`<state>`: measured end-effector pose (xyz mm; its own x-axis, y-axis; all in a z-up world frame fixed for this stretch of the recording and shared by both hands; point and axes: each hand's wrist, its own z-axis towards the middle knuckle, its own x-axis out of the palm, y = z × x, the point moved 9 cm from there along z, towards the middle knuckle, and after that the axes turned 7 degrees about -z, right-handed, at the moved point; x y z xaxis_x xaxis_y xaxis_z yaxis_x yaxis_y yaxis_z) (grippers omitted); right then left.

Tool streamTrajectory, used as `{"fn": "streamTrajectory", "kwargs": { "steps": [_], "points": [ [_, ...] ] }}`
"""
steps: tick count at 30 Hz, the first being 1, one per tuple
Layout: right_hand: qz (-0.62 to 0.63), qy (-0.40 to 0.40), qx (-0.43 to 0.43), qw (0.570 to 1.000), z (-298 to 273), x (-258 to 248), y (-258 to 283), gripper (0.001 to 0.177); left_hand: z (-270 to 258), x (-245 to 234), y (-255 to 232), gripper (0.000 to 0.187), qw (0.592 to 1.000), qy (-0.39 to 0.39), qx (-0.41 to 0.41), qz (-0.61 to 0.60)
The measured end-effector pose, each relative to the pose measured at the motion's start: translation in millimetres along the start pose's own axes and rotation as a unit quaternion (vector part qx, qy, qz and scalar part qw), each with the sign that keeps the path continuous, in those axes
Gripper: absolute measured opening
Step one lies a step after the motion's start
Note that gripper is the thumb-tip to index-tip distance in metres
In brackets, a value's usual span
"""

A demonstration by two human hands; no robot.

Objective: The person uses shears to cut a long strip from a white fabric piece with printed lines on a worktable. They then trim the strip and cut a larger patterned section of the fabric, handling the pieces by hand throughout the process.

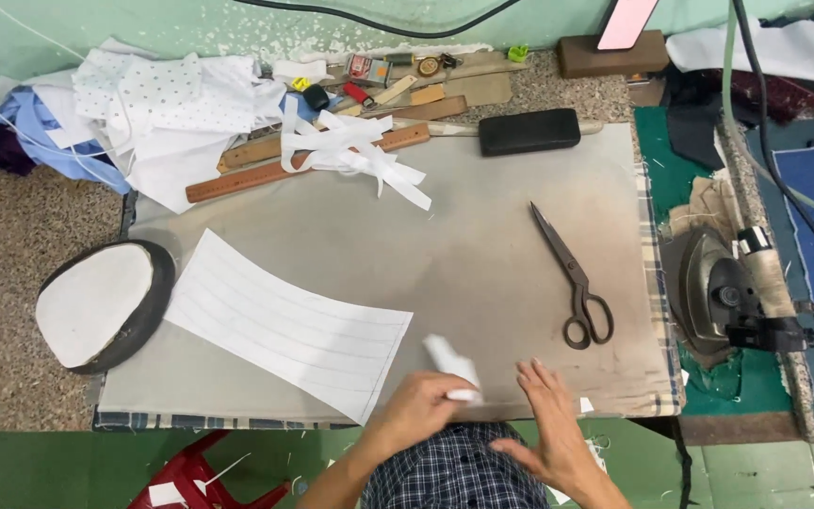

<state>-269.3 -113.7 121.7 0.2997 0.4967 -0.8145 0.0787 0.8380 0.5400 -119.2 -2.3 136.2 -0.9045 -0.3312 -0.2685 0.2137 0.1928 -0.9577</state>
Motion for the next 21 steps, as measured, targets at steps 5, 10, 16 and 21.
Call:
{"fn": "streamTrajectory", "kwargs": {
  "steps": [5,10,16,21],
  "points": [
    [0.171,0.143,0.141,0.965,36.4,8.4,-12.2,0.043,37.5,2.7,21.1,0.017,0.972,-0.003,0.008,-0.234],
    [0.199,0.175,0.252,0.931,41.2,28.6,-49.8,0.024,63.6,-47.7,67.3,0.011,0.96,-0.084,-0.036,-0.264],
    [-0.237,-0.134,0.044,0.961,31.1,64.0,-74.1,0.029,66.8,-75.8,101.6,0.015,0.99,-0.116,0.05,0.059],
    [-0.191,-0.043,-0.01,0.981,28.2,102.7,-46.1,0.041,65.0,-88.4,107.9,0.025,0.895,-0.115,0.158,0.402]
  ]
}}
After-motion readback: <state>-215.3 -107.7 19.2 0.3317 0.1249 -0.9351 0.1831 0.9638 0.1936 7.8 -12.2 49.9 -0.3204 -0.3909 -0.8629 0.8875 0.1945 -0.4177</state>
